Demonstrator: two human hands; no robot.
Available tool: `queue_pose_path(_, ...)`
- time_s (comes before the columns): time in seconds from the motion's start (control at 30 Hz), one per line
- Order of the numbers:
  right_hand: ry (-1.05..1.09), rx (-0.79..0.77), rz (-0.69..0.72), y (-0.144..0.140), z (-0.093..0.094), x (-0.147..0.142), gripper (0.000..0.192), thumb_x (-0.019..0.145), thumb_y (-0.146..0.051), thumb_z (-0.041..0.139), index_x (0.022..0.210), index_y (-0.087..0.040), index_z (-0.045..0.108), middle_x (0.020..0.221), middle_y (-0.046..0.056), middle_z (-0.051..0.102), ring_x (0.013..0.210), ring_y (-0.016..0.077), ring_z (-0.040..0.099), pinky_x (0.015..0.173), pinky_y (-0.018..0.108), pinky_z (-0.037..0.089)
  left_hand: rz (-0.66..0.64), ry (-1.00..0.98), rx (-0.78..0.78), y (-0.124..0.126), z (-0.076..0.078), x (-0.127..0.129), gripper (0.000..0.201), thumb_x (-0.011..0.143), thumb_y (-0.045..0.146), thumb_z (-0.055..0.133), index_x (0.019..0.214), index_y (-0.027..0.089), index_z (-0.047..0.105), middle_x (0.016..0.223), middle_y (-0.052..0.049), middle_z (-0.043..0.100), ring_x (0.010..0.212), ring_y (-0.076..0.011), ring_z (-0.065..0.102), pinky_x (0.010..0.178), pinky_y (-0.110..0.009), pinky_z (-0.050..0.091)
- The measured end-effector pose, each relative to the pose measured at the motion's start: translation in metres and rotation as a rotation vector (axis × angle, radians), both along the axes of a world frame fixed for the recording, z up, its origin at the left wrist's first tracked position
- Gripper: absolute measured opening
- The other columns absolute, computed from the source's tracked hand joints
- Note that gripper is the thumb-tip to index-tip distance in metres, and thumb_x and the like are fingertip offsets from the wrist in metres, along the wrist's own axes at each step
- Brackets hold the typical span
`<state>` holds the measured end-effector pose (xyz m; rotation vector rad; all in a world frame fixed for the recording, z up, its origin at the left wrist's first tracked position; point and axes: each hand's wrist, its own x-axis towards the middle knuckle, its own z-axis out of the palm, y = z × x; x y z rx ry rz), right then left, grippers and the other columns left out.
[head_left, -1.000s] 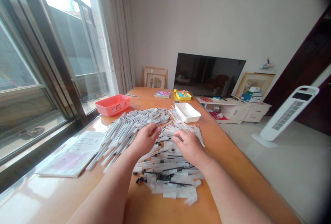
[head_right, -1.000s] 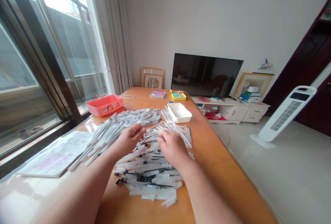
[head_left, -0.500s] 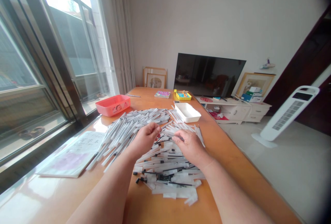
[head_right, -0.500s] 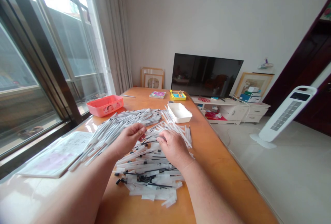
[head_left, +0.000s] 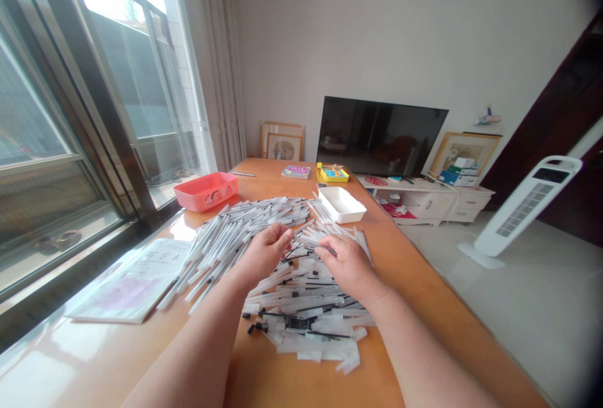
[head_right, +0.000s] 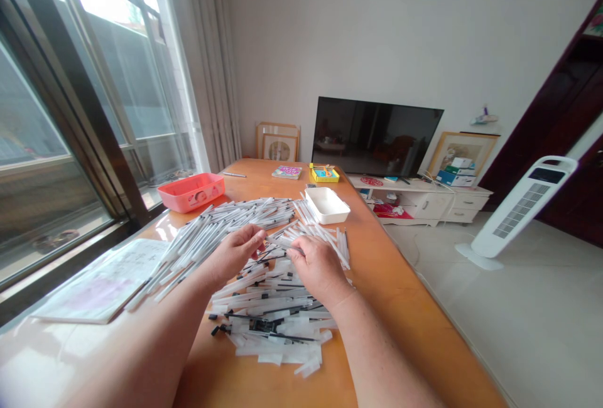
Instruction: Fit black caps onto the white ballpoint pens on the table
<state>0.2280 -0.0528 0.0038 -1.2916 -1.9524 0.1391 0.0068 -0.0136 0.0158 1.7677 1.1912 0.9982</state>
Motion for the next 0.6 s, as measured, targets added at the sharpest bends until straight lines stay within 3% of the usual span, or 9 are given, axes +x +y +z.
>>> queue_pose_path(0.1,-0.006,-0.008,0.004,-0.0008,0.0004,-0.0009,0.008,0.093,-0.026,0.063,0.091,-0.022,0.069,0.084,0.003,0.070,0.083,0.0206,0.063,0.076,0.031,0.046,-0.033,0.006,0.014,-0.0012,0.0009,0.0010,0.039,0.092,0.058,0.052,0.082,0.020,0.058,0.068,0.002,0.059,0.058,-0.0132,0.049,0.055,-0.024,0.037)
queue_pose_path(0.3,-0.011,0.002,0.021,-0.0028,0.0019,-0.0031,0.006,0.092,-0.025,0.064,0.087,-0.022,0.067,0.088,0.003,0.071,0.086,0.0206,0.064,0.078,0.031,0.046,0.069,0.177,0.024,0.0055,-0.0054,-0.0035,0.058,0.093,0.069,0.039,0.064,0.020,0.052,0.056,0.001,0.051,0.053,-0.0139,0.044,0.053,-0.026,0.033)
queue_pose_path(0.4,-0.008,-0.001,0.018,-0.0024,0.0027,-0.0018,0.006,0.092,-0.025,0.064,0.088,-0.022,0.067,0.088,0.003,0.071,0.085,0.0206,0.064,0.078,0.031,0.046,0.090,0.124,-0.020,0.0044,-0.0042,-0.0042,0.058,0.093,0.070,0.037,0.070,0.020,0.056,0.059,0.000,0.057,0.054,-0.0154,0.049,0.053,-0.027,0.036)
queue_pose_path(0.5,-0.002,0.005,0.015,-0.0023,0.0031,-0.0007,0.006,0.093,-0.025,0.064,0.088,-0.022,0.067,0.087,0.003,0.070,0.085,0.0207,0.063,0.077,0.031,0.045,0.013,0.018,-0.040,-0.0008,0.0004,-0.0015,0.047,0.090,0.065,0.049,0.082,0.020,0.059,0.069,0.000,0.063,0.059,-0.0148,0.052,0.056,-0.025,0.039)
queue_pose_path(0.6,0.001,0.006,0.020,-0.0025,0.0030,-0.0004,0.006,0.093,-0.025,0.064,0.089,-0.022,0.068,0.087,0.003,0.070,0.085,0.0209,0.063,0.077,0.031,0.045,-0.018,0.016,-0.045,-0.0027,0.0010,0.0010,0.042,0.089,0.061,0.053,0.077,0.021,0.056,0.064,0.002,0.058,0.055,-0.0129,0.047,0.055,-0.025,0.037)
